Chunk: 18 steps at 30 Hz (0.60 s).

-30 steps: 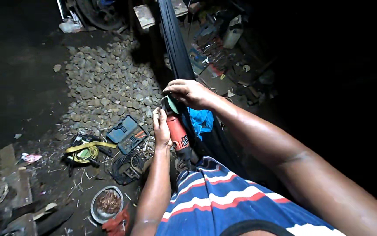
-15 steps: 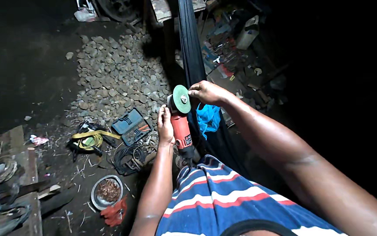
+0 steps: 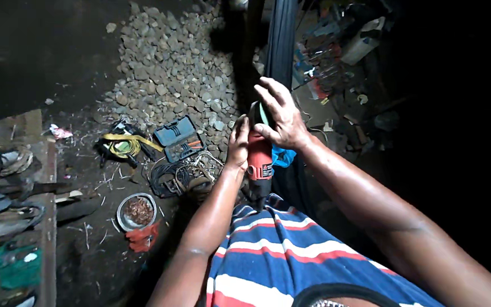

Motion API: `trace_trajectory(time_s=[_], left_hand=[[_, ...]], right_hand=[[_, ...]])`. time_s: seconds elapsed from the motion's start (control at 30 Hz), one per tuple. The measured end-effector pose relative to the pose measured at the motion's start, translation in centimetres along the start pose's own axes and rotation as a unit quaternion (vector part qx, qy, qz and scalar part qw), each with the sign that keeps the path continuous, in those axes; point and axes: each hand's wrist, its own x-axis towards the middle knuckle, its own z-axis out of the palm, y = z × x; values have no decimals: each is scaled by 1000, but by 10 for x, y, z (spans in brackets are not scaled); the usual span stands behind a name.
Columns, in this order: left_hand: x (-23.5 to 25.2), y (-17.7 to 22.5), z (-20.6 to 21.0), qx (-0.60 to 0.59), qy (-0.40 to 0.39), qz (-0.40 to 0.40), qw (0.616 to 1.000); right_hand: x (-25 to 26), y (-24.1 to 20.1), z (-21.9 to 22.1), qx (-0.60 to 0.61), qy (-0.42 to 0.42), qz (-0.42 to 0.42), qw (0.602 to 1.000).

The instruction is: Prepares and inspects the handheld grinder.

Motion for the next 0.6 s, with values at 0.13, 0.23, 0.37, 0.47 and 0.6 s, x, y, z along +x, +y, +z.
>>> trace_trajectory(time_s=[0.13,0.23,0.37,0.47,0.6], left_hand=[[8,-9,5,-55,-18,44,997],[14,-10,12,-70,-37,75,994],[17,-8,17,-64,-35,109,991],[20,-9,18,-68,-38,128,989],[22,-10,21,-55,-20,155,986]], right_hand=[[8,-1,7,-33,73,14,997],[17,-4,7,-24,115,29,993],[28,-8,5,-29,140,31,989],[33,-10,4,-31,147,33,988],[35,-9,7,-20,145,41,988]])
